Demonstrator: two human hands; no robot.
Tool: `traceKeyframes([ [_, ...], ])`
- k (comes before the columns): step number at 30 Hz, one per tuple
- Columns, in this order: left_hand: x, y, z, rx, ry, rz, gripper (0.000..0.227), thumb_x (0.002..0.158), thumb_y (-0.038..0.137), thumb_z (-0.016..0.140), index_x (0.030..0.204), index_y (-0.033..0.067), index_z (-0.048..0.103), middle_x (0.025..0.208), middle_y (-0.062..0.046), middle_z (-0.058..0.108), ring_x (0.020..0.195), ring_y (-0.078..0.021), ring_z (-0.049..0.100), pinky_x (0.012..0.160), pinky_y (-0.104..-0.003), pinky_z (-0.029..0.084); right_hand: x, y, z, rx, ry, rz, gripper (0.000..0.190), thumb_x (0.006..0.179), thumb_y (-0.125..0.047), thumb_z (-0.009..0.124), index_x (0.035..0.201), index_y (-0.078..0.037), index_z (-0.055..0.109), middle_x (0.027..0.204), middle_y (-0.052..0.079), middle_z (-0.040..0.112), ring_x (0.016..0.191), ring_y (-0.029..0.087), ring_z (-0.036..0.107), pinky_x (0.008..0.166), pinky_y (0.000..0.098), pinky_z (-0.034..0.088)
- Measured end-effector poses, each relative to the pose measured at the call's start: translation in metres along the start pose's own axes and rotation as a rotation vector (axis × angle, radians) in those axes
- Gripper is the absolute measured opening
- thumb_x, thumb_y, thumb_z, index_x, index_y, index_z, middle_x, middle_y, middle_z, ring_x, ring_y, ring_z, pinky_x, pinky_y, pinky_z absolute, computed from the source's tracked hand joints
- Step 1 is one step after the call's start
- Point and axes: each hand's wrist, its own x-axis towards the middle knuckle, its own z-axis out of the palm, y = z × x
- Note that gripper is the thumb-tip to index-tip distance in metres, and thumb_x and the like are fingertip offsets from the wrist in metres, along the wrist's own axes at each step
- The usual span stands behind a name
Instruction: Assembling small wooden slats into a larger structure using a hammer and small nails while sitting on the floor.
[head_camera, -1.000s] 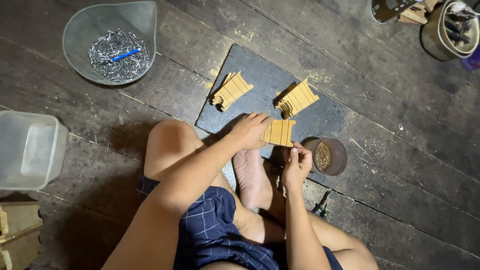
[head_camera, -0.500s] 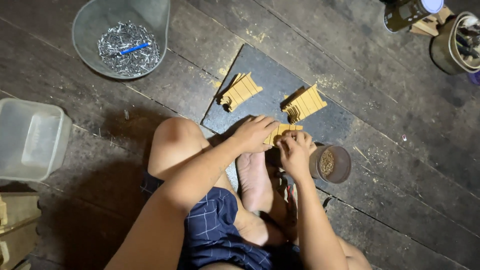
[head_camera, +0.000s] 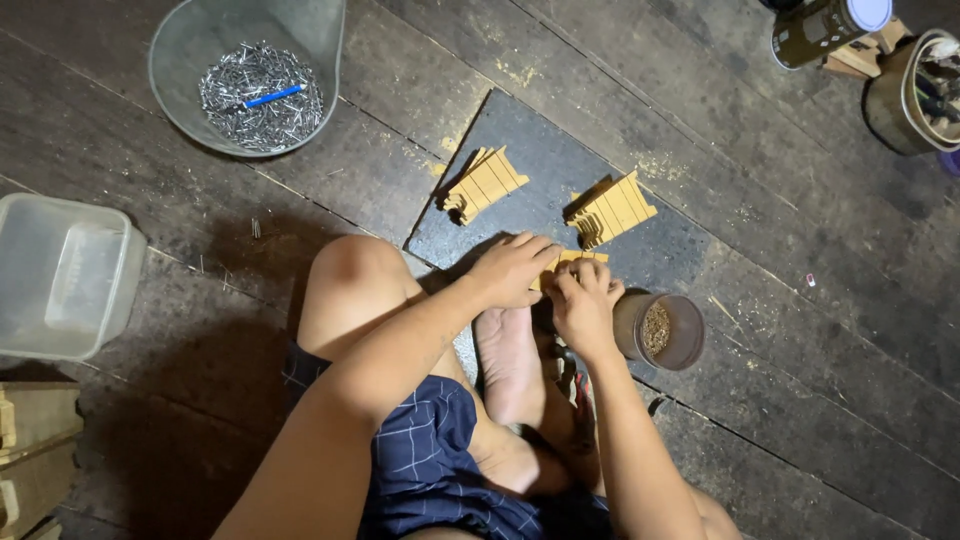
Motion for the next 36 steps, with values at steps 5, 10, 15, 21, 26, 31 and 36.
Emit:
traceKeyframes([
  [5, -0.002, 0.002, 0.0, 0.011, 0.022, 0.006, 0.087, 0.069, 0.044, 0.086, 0.143, 0.0078, 0.059, 0.131, -0.012, 0.062, 0.118, -0.0314, 0.059, 0.092, -0.043, 0.058, -0.013, -0.008, -0.01, 0.015, 0.037, 0.099, 0.029, 0.09, -0.04, 0.082, 0.105, -0.021, 0.065, 0.118, 0.001, 0.052, 0.129, 0.034, 0.045, 0.097, 0.061, 0.037],
  [10, -0.003, 0.003, 0.009, -0.055, 0.001, -0.038, 0.094, 0.068, 0.041, 0.088, 0.148, 0.0061, 0.054, 0.134, -0.014, 0.06, 0.122, -0.0347, 0.056, 0.097, -0.042, 0.059, -0.091, -0.015, -0.019, -0.095, 0.162, 0.344, 0.038, 0.087, -0.05, 0.081, 0.103, -0.018, 0.067, 0.094, 0.008, 0.056, 0.09, 0.036, 0.065, 0.076, 0.0505, 0.051],
  [15, 0.007, 0.02, -0.035, -0.152, -0.361, -0.185, 0.092, 0.087, 0.032, 0.084, 0.161, 0.0075, 0.034, 0.16, -0.013, 0.04, 0.14, -0.0348, 0.039, 0.1, -0.052, 0.055, -0.149, -0.01, -0.035, -0.014, -0.471, 0.764, 0.068, 0.087, -0.071, 0.064, 0.111, -0.007, 0.064, 0.118, 0.027, 0.069, 0.116, 0.048, 0.063, 0.097, 0.0566, 0.05],
  [21, 0.01, 0.036, -0.062, -0.264, -0.413, -0.352, 0.088, 0.09, 0.021, 0.08, 0.164, 0.0158, 0.033, 0.171, -0.008, 0.031, 0.139, -0.0337, 0.047, 0.11, -0.047, 0.048, -0.14, -0.004, -0.053, 0.402, -0.494, 0.853, 0.024, 0.089, -0.027, 0.065, 0.095, -0.004, 0.067, 0.094, 0.018, 0.072, 0.088, 0.034, 0.064, 0.079, 0.0447, 0.048],
  [26, 0.012, 0.059, -0.091, -0.463, -0.427, -0.537, 0.095, 0.085, 0.0, 0.081, 0.165, 0.0187, 0.032, 0.176, -0.001, 0.02, 0.091, -0.0116, 0.07, 0.074, -0.021, 0.059, -0.098, -0.061, -0.127, 0.999, -0.234, 0.943, 0.03, 0.101, -0.001, 0.06, 0.123, -0.01, 0.042, 0.079, 0.023, 0.067, 0.038, 0.026, 0.055, 0.03, 0.0352, 0.04],
  [31, -0.014, 0.022, -0.012, -0.425, -0.061, -0.32, 0.085, 0.07, 0.015, 0.086, 0.15, 0.019, 0.056, 0.14, -0.01, 0.058, 0.125, -0.0386, 0.067, 0.108, -0.043, 0.057, -0.078, -0.053, -0.096, 0.257, -0.057, 0.373, 0.035, 0.092, -0.015, 0.069, 0.124, -0.01, 0.059, 0.093, 0.034, 0.07, 0.091, 0.059, 0.069, 0.069, 0.0691, 0.052],
  [36, -0.012, 0.025, -0.005, -0.418, -0.081, -0.315, 0.089, 0.068, 0.013, 0.086, 0.15, 0.0199, 0.054, 0.142, -0.011, 0.057, 0.126, -0.0381, 0.067, 0.109, -0.043, 0.057, -0.064, -0.058, -0.101, 0.045, -0.193, 0.301, 0.041, 0.097, -0.023, 0.059, 0.137, -0.019, 0.054, 0.099, 0.025, 0.072, 0.089, 0.053, 0.073, 0.075, 0.0651, 0.058],
])
